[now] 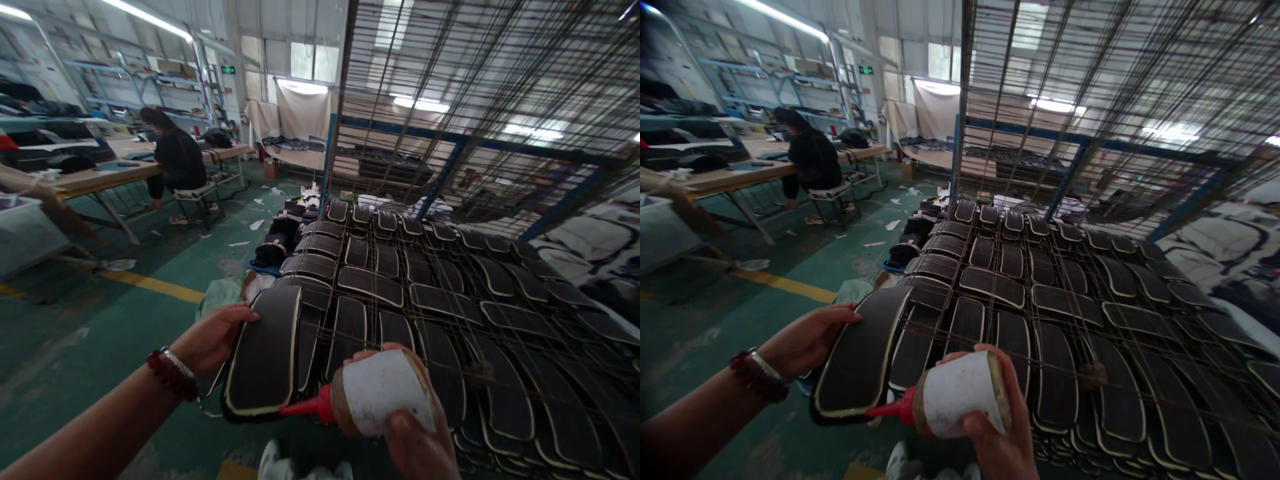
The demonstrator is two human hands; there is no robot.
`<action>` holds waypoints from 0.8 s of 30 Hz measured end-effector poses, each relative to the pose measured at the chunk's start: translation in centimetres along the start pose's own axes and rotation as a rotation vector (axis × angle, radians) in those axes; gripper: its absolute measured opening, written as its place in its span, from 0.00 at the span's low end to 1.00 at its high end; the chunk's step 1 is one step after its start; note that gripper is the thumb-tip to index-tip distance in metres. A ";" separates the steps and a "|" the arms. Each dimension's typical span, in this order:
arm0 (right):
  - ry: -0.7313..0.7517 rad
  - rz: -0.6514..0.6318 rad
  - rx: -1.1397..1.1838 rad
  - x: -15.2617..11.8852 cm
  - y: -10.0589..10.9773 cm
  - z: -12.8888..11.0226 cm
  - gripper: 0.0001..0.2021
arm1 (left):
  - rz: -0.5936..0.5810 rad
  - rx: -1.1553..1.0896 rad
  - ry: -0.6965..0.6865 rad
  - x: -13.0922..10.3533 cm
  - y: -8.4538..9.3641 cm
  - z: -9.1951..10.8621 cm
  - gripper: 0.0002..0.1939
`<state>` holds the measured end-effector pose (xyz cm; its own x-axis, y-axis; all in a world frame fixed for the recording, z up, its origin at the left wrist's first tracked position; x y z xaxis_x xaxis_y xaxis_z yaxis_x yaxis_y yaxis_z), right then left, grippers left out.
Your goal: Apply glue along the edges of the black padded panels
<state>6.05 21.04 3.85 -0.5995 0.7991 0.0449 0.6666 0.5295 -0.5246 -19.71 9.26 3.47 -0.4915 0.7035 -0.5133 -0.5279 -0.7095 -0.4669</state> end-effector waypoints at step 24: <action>0.207 -0.039 -0.216 5.9 -2.2 -0.5 0.24 | -0.244 0.102 0.075 0.2 -3.5 -2.5 0.21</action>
<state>1.27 24.68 5.67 -0.5380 0.8063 0.2459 0.7370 0.5915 -0.3270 -16.23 11.74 3.18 -0.2907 0.8457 -0.4476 -0.6936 -0.5085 -0.5102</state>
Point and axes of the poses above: each hand's wrist, its own x-axis towards the middle knuckle, its own y-axis out of the back of the hand, z = x × y, the point moved 8 cm from there along x, towards the middle knuckle, and after that the axes turned 4 degrees about -x, right-handed, at the moved point
